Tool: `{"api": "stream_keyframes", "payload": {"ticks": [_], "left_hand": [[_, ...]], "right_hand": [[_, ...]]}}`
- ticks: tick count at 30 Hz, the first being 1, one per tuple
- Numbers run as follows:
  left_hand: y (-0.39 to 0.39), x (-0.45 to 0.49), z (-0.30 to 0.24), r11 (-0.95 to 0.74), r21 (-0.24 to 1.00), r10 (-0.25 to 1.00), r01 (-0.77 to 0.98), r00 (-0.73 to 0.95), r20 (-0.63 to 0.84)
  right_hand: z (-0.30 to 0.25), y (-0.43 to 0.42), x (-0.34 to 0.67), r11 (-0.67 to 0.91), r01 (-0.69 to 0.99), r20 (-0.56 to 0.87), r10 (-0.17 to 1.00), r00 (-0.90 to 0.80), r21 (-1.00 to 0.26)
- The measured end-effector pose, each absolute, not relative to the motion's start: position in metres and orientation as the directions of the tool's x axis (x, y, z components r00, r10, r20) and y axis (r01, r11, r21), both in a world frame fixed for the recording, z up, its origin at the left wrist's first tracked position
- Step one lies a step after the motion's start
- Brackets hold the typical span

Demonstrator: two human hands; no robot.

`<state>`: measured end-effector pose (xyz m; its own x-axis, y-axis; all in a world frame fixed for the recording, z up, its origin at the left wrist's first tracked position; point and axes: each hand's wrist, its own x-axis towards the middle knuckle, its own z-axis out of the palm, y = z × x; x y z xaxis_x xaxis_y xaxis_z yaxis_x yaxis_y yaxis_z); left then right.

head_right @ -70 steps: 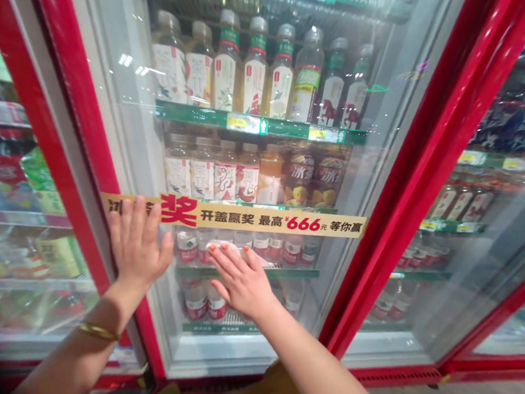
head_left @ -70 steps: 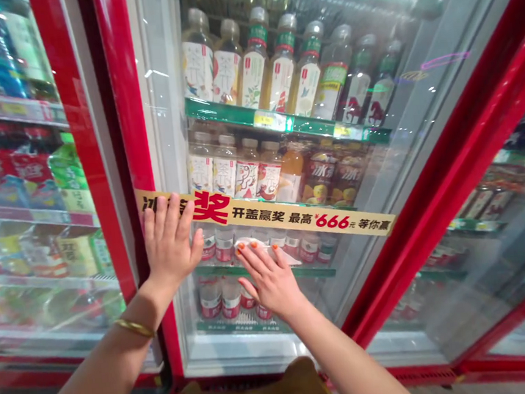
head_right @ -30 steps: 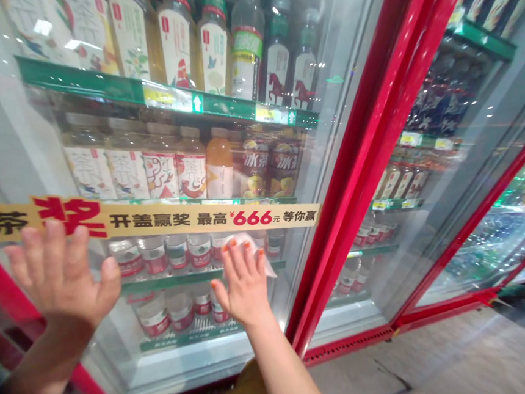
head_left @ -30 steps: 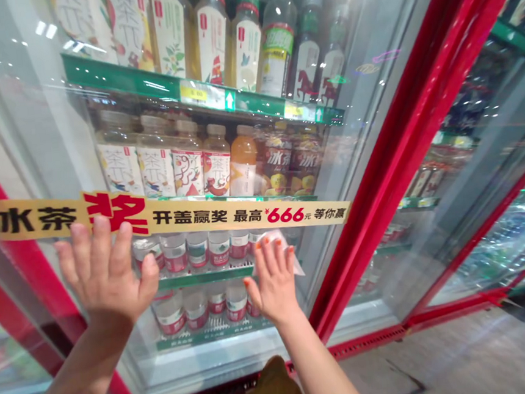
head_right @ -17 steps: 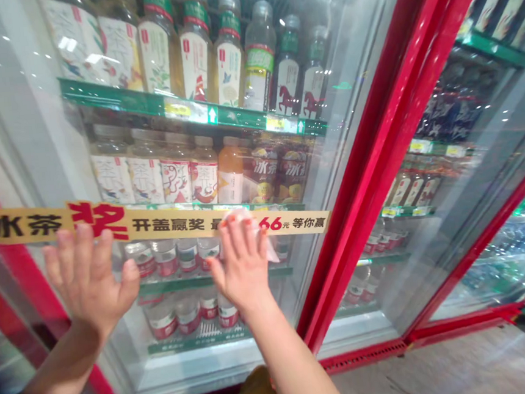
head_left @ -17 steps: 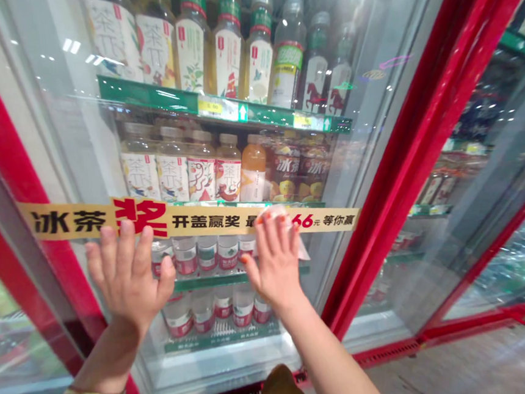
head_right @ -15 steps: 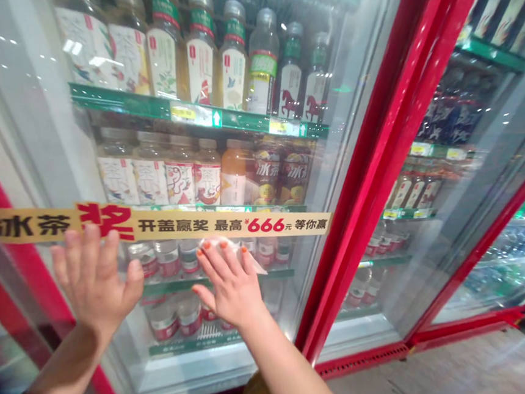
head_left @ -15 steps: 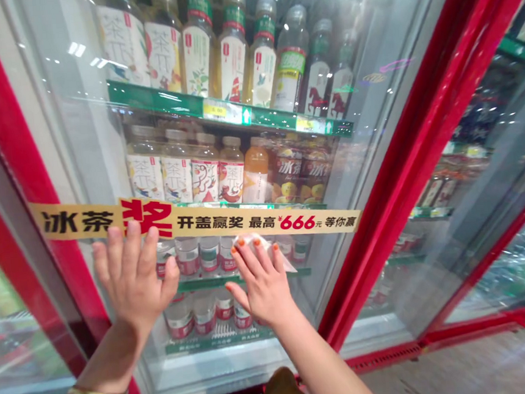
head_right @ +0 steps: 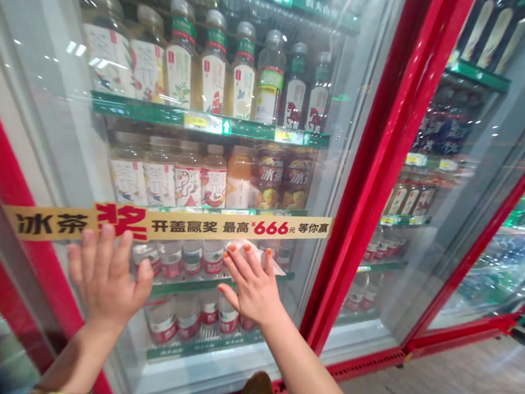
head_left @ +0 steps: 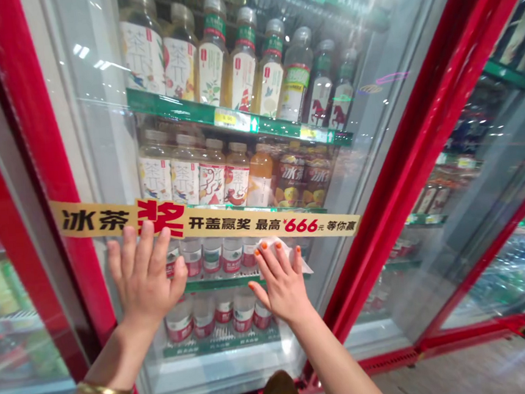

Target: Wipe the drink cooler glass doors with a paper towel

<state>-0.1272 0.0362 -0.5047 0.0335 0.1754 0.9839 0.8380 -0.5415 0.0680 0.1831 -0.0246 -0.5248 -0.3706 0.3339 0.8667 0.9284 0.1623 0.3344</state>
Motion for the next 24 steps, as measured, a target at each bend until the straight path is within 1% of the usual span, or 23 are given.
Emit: {"api": "stream_keyframes", "payload": {"ticks": [1,2,3,5,6,7,8,9,10,12,13,14,15,16,18,20,22,23,24], "left_hand": [[0.036,-0.127,-0.504,-0.534,0.060,0.174,0.844,0.040,0.984],[0.035,-0.126,-0.504,-0.528,0.048,0.168,0.848,0.049,0.984],[0.035,-0.126,-0.503,-0.525,0.035,0.156,0.850,0.056,0.986],[0.035,-0.124,-0.502,-0.530,0.007,0.114,0.848,0.063,0.991],[0.035,-0.123,-0.501,-0.535,-0.005,0.093,0.845,0.065,0.994],[0.035,-0.122,-0.500,-0.539,-0.016,0.075,0.842,0.067,0.995],[0.036,-0.121,-0.499,-0.543,-0.022,0.063,0.839,0.067,0.996],[0.036,-0.121,-0.498,-0.546,-0.025,0.059,0.837,0.068,0.996],[0.036,-0.122,-0.497,-0.549,-0.026,0.060,0.836,0.070,0.996],[0.035,-0.125,-0.497,-0.555,-0.027,0.062,0.831,0.074,0.995],[0.034,-0.126,-0.498,-0.558,-0.026,0.067,0.829,0.076,0.995],[0.032,-0.129,-0.500,-0.559,-0.024,0.073,0.829,0.078,0.994],[0.031,-0.131,-0.503,-0.558,-0.019,0.080,0.830,0.077,0.994],[0.029,-0.133,-0.507,-0.553,-0.013,0.089,0.833,0.074,0.993],[0.027,-0.136,-0.519,-0.534,0.003,0.112,0.846,0.066,0.992],[0.027,-0.138,-0.532,-0.524,0.012,0.117,0.852,0.058,0.991],[0.029,-0.139,-0.544,-0.548,0.017,0.086,0.836,0.036,0.996],[0.031,-0.139,-0.549,-0.566,0.019,0.063,0.824,0.020,0.998],[0.033,-0.139,-0.552,-0.581,0.021,0.042,0.814,0.004,0.999]], "right_hand": [[-0.534,-0.028,0.186,0.154,0.927,0.865,0.334,-0.374,0.341],[-0.538,-0.030,0.191,0.115,0.946,0.888,0.326,-0.324,0.303],[-0.536,-0.030,0.197,0.066,0.970,0.918,0.314,-0.243,0.234],[-0.514,-0.024,0.201,-0.006,0.996,0.955,0.282,-0.087,0.093],[-0.498,-0.018,0.195,-0.019,0.999,0.962,0.270,-0.042,0.049],[-0.482,-0.012,0.184,-0.012,0.999,0.964,0.263,-0.034,0.039],[-0.469,-0.007,0.169,0.013,0.998,0.963,0.263,-0.065,0.064],[-0.461,-0.003,0.150,0.051,0.991,0.953,0.273,-0.131,0.121],[-0.459,-0.002,0.130,0.104,0.973,0.931,0.285,-0.228,0.206],[-0.473,-0.005,0.099,0.236,0.884,0.840,0.289,-0.460,0.403],[-0.487,-0.010,0.091,0.290,0.827,0.781,0.286,-0.555,0.482],[-0.502,-0.015,0.089,0.325,0.781,0.732,0.285,-0.619,0.533],[-0.515,-0.020,0.093,0.340,0.755,0.702,0.289,-0.651,0.560],[-0.524,-0.023,0.099,0.340,0.752,0.696,0.293,-0.656,0.565],[-0.523,-0.025,0.113,0.298,0.800,0.739,0.312,-0.597,0.521],[-0.496,-0.017,0.113,0.249,0.864,0.809,0.312,-0.498,0.436],[-0.458,-0.004,0.092,0.234,0.905,0.856,0.307,-0.417,0.356],[-0.442,0.003,0.075,0.249,0.907,0.861,0.308,-0.406,0.339],[-0.429,0.009,0.057,0.282,0.894,0.851,0.306,-0.428,0.348]]}}
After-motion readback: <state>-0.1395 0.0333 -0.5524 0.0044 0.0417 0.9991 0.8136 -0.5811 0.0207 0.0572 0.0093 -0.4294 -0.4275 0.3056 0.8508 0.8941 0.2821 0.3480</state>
